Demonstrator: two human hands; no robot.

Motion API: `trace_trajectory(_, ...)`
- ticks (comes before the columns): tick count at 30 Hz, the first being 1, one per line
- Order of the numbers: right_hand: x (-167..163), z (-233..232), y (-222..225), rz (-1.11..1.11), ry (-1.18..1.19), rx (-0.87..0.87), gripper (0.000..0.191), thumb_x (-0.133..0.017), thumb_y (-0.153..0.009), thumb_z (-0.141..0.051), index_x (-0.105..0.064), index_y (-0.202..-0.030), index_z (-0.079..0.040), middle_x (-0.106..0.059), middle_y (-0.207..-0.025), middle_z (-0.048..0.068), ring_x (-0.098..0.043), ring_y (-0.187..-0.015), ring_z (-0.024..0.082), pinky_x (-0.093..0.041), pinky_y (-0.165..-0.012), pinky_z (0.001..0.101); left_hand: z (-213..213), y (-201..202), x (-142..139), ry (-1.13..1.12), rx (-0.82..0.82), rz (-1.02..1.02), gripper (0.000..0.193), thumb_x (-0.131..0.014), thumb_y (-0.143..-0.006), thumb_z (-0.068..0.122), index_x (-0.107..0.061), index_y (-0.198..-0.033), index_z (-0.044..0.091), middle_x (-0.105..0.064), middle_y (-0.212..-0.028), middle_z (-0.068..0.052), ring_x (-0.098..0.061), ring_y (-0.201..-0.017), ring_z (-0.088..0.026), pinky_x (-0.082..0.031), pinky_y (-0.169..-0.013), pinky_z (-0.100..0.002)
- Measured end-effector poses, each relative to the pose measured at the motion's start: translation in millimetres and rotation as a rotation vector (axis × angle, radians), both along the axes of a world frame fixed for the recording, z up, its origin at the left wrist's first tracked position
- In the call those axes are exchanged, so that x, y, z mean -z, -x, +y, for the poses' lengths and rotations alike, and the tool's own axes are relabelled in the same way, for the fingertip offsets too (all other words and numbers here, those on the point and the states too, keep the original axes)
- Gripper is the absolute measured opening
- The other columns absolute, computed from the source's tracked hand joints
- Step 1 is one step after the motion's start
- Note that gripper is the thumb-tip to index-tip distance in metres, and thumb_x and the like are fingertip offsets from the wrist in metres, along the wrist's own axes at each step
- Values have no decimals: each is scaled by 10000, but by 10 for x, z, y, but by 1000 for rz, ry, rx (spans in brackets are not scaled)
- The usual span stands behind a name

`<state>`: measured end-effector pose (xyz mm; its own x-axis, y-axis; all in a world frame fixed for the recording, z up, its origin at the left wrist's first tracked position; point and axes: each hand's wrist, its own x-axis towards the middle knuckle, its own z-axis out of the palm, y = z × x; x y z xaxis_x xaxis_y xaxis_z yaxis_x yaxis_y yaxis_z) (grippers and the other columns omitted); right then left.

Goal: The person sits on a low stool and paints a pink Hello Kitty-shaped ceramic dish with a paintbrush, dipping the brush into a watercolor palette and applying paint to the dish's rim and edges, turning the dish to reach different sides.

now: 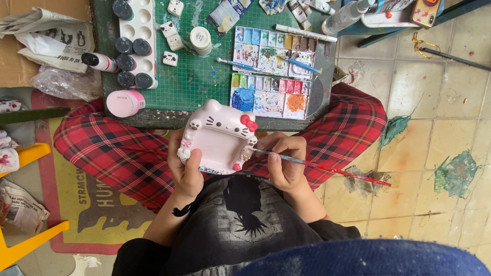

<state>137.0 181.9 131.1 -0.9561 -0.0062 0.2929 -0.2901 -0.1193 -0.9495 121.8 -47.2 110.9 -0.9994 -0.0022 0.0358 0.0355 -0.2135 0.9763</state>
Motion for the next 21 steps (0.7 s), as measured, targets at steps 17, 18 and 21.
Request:
trace_trajectory(17,-64,3,25,-16,-21,-34,170,-483,-1079,-20,-349,-1176,-54,-606,-1105,226,-646,-898,187,-595,-860,335,-13,16,1,33,8,18,399,-507,-1000,125,-493,-1369,-27,-572,-1239,-91,-549,-1106,-116,-471,-1012,-321)
trace_trajectory(18,-61,5,27,-15,-26,-32,169,-483,-1078,-20,-349,-1176,-54,-606,-1106,226,-642,-895,184,-591,-860,333,-12,14,6,36,7,20,393,-509,-1001,127,-497,-1364,-24,-573,-1230,-88,-548,-1099,-113,-471,-1007,-319)
trace_trajectory(21,-62,8,19,-8,-58,-17,170,-482,-1072,-17,-354,-1178,-53,-610,-1101,227,-624,-895,183,-572,-863,330,-18,0,8,35,8,18,383,-512,-1005,133,-500,-1356,-19,-573,-1213,-82,-543,-1085,-108,-471,-997,-316)
